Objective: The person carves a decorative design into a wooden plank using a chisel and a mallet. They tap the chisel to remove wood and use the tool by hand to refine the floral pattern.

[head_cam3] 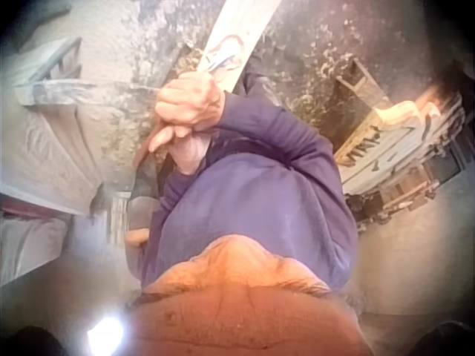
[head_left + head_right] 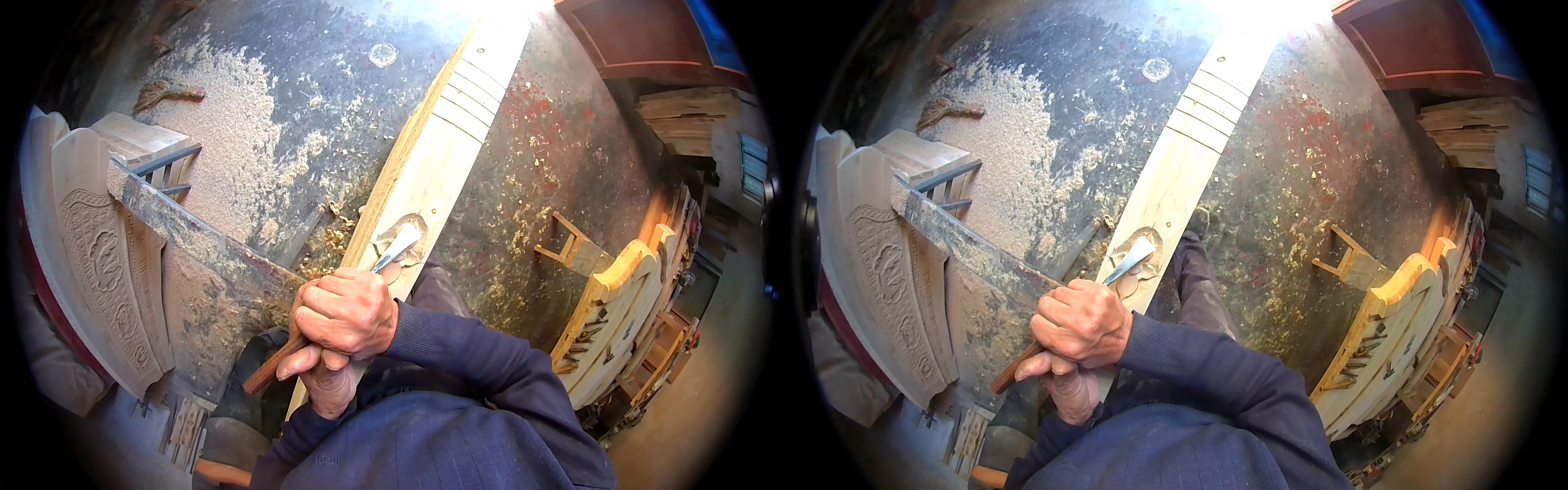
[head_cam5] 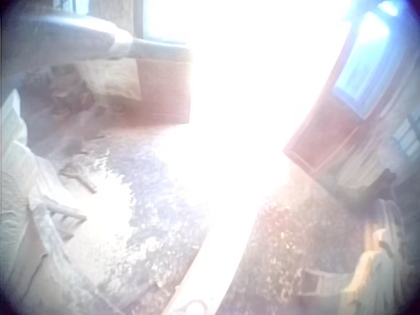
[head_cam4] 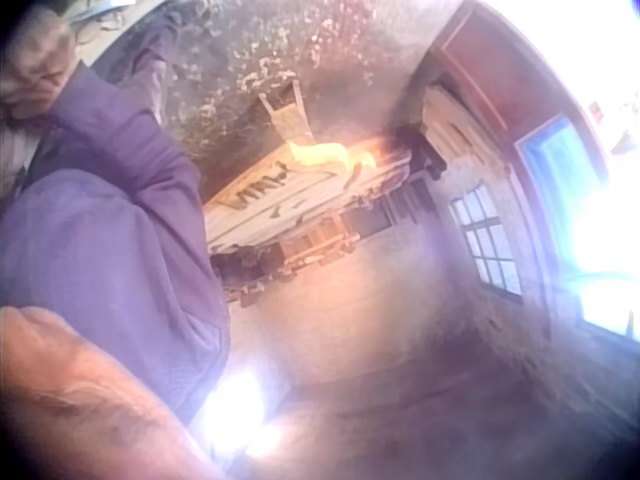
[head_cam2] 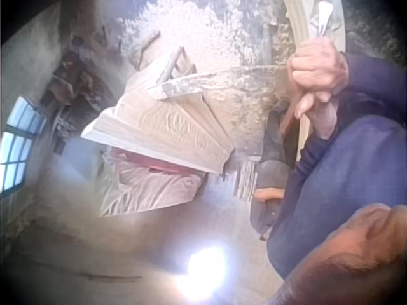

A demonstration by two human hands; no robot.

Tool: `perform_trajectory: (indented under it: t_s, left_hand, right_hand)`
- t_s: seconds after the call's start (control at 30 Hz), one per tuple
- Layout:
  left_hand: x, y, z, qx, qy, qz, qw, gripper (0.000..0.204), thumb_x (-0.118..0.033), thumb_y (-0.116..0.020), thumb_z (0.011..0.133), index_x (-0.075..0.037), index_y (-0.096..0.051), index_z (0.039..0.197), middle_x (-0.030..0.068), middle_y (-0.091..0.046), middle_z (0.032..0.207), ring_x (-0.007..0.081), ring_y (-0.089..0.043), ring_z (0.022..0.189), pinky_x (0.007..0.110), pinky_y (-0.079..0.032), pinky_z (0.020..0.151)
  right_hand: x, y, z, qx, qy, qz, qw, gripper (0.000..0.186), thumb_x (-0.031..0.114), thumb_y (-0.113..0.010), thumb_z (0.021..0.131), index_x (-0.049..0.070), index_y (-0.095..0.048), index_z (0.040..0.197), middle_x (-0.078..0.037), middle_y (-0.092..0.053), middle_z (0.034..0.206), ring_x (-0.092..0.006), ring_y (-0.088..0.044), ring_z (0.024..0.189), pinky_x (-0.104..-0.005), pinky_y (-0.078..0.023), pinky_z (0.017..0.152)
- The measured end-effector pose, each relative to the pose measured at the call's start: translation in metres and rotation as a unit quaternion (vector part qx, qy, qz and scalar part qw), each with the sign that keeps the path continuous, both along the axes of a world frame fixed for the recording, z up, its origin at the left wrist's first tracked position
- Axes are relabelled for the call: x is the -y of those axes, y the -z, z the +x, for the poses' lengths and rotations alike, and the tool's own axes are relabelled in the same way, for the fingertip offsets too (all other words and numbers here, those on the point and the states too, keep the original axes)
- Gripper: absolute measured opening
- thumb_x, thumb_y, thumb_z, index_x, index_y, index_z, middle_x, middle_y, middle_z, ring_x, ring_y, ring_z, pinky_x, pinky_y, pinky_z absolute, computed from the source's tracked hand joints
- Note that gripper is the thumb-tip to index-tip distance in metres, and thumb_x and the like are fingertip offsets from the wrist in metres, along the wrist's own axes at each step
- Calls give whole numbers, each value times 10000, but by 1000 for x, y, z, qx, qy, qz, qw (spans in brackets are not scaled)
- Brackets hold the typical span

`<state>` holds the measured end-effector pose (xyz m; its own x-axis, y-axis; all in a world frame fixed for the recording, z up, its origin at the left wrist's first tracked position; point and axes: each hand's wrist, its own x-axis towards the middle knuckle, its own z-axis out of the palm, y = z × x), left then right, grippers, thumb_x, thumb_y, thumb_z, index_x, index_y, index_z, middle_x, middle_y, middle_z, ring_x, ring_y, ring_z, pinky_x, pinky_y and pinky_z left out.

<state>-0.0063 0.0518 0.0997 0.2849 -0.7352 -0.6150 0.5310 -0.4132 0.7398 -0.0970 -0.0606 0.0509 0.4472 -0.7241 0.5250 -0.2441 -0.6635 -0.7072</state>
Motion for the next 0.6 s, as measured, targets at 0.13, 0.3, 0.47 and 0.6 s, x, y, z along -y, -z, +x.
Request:
perform_trajectory:
  t_s: [0.13, 0.3, 0.47, 0.6]
  left_hand:
    - [6, -2, 5, 20, 55, -28, 998, 808, -633, -880, 873, -153, -542, 1429, -40, -555, 1418, 99, -505, 1331, 353, -426, 1183]
    - [-51, 44, 25, -36, -1, -78, 996, 514, -496, -828, 989, -203, -594, 1341, -162, -568, 1327, -27, -487, 1233, 256, -436, 1124]
    - [-93, 83, 34, -56, -96, -112, 987, 258, -368, -755, 1074, -330, -653, 1308, -272, -562, 1227, -107, -474, 1154, 166, -414, 1083]
    - [-50, 56, 9, 7, -45, -176, 983, 335, -388, -751, 1076, -380, -630, 1388, -284, -561, 1203, -95, -482, 1175, 184, -417, 1097]
  right_hand:
    - [5, -3, -4, -8, -2, 7, 1000, 270, 347, -676, 684, 108, -592, 777, -33, -626, 810, -161, -639, 628, -320, -468, 515]
    - [11, -8, -10, 19, 4, -12, 1000, 260, 340, -676, 695, 109, -576, 760, -34, -599, 786, -162, -608, 601, -317, -443, 500]
    - [4, -6, 1, 42, 17, -24, 999, 310, 385, -702, 693, 103, -603, 774, -38, -614, 795, -152, -603, 604, -313, -428, 491]
    - [2, -5, 2, 53, 15, -8, 998, 325, 407, -717, 693, 109, -615, 777, -24, -611, 785, -151, -601, 605, -314, -425, 493]
